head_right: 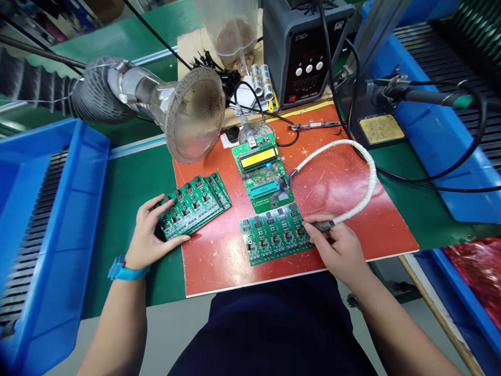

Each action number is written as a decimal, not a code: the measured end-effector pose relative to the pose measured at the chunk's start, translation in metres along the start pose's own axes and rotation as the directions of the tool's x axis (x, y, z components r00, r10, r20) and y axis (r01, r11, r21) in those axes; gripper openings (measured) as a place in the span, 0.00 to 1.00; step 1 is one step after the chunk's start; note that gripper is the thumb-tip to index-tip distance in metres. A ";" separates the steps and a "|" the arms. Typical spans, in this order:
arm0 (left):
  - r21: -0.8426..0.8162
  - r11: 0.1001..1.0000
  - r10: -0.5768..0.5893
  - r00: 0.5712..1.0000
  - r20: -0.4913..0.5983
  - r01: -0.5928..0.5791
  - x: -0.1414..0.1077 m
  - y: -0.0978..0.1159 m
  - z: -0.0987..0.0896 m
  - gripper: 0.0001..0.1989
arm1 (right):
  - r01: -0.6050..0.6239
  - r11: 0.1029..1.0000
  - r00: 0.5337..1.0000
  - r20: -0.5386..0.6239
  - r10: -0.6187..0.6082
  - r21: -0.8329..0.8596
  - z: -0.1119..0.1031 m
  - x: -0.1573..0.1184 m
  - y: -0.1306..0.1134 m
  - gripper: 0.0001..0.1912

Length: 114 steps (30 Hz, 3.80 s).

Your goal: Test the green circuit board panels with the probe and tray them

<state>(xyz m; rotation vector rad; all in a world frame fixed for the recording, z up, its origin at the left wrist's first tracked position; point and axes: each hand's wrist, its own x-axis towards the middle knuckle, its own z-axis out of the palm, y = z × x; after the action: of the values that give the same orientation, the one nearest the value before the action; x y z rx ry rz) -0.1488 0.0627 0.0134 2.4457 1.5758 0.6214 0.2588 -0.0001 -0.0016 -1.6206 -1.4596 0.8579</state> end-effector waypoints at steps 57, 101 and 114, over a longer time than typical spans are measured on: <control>-0.032 0.999 0.015 1.000 0.002 -0.015 -0.002 -0.001 0.000 0.42 | 0.064 0.998 0.998 0.008 -0.064 -0.027 -0.002 -0.001 -0.002 0.05; -0.021 0.999 0.030 1.000 0.000 -0.030 -0.002 -0.002 -0.001 0.42 | 0.111 0.992 0.992 0.058 -0.108 -0.056 0.015 -0.009 -0.006 0.05; -0.017 1.000 0.004 1.000 0.008 -0.004 -0.001 -0.001 -0.001 0.41 | 0.157 0.975 0.988 0.023 -0.156 -0.160 0.017 -0.004 -0.010 0.05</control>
<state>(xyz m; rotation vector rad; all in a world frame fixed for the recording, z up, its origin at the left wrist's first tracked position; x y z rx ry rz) -0.1507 0.0618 0.0133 2.4368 1.5569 0.6224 0.2386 -0.0021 -0.0008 -1.5932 -1.6764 0.6750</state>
